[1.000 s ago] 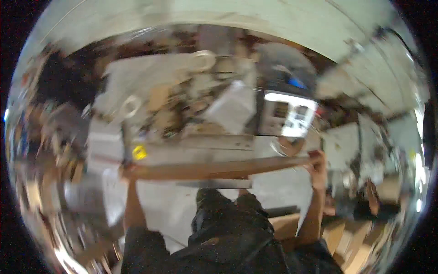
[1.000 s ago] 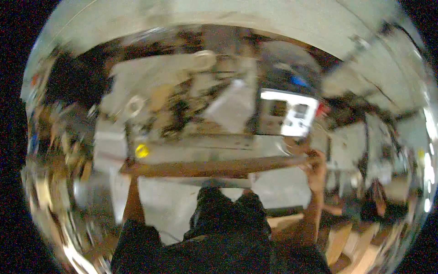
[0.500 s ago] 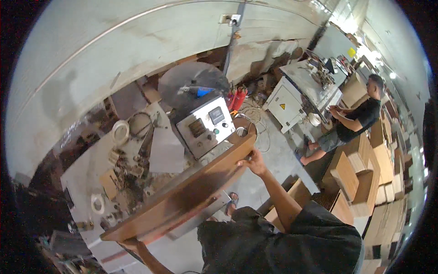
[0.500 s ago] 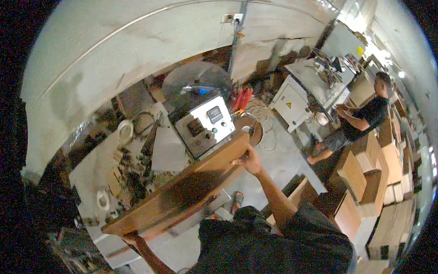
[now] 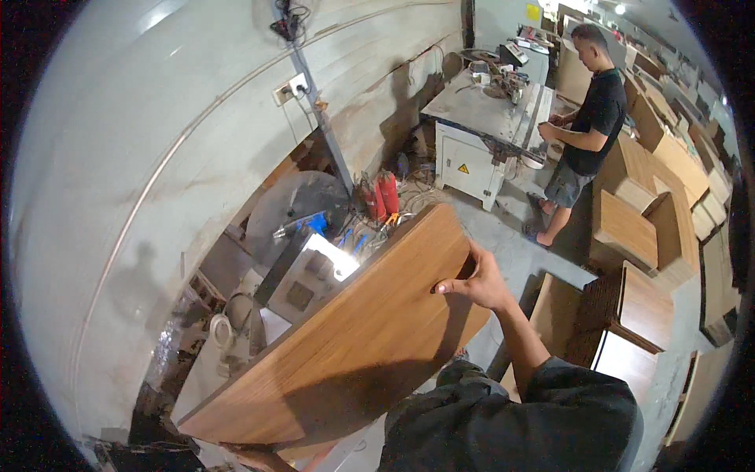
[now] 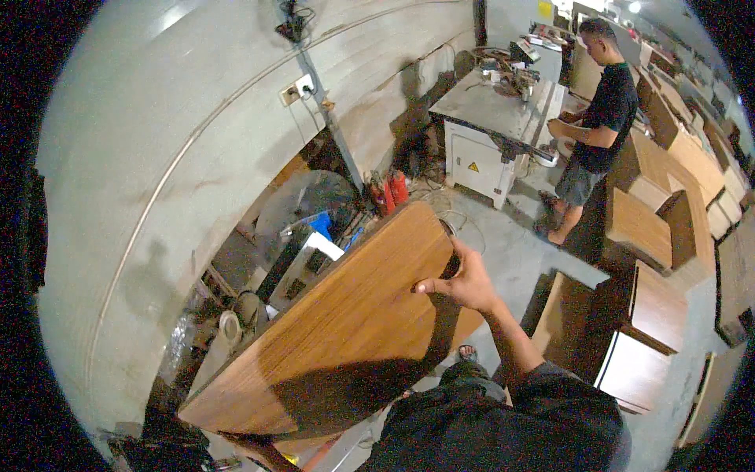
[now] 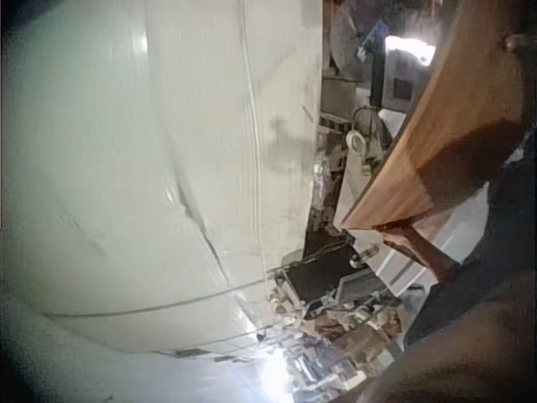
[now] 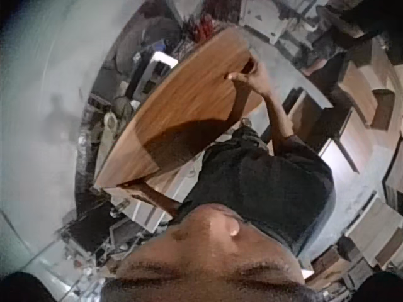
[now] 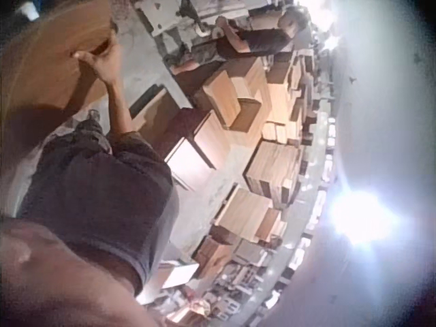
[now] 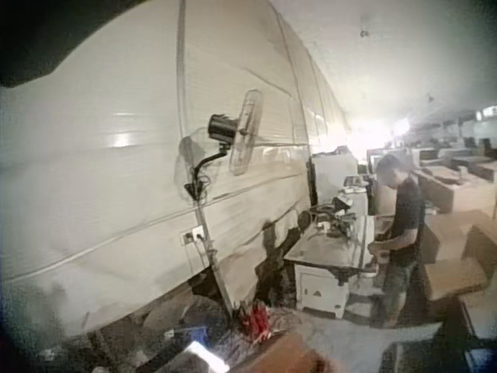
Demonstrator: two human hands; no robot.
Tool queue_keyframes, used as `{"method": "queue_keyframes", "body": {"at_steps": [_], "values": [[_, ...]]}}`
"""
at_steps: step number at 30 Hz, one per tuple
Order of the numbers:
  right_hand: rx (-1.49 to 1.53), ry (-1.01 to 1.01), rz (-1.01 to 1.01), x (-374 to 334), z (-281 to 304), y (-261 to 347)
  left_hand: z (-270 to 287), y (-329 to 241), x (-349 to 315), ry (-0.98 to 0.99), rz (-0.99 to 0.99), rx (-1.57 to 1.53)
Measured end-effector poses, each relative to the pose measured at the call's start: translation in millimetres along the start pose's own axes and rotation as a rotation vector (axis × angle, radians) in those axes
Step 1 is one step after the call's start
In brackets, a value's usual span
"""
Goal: The person applies heat and pressure to the edges of wooden boards using a heat gun and a hand tool, and then moves the boards to a stack.
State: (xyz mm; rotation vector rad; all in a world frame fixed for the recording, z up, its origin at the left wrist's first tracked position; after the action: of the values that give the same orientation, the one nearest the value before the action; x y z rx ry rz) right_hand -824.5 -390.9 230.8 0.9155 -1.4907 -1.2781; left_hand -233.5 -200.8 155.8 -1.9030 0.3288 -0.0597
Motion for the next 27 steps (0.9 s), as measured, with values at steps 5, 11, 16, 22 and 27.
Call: {"method": "queue_keyframes", "body": {"at_steps": [5, 11, 16, 22, 27], "values": [[0.050, -0.091, -0.015, 25.0, 63.1, 14.4, -36.5, 2.0, -27.7, 0.307, -0.316, 0.078], [0.222, -0.207, 0.003, 50.8, 136.2, -4.0, -98.1, -20.6, -86.1, 0.180, 0.068, -0.067], [0.181, -0.193, -0.073, 70.2, 169.5, -17.2, -91.6, -44.2, -121.5, 0.171, -0.051, 0.141], [0.257, -0.161, -0.103, 93.4, 188.5, -22.5, -94.1, -78.6, -186.6, -0.009, -0.202, 0.269], [0.267, -0.101, -0.094, 86.5, 176.7, -24.2, -54.4, -92.1, -213.9, 0.049, -0.161, 0.106]]}}
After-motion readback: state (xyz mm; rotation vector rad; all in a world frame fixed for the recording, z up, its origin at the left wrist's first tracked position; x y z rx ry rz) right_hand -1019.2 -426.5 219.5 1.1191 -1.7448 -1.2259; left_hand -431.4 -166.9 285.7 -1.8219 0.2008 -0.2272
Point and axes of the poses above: each hand's wrist, its own x-axis towards the middle knuckle, its own z-axis out of the back of the hand, y = z × x, the point moved 1 cm from there along x, towards the middle knuckle, and after that the axes turned 13 degrees about -y, right-handed, at the moved point
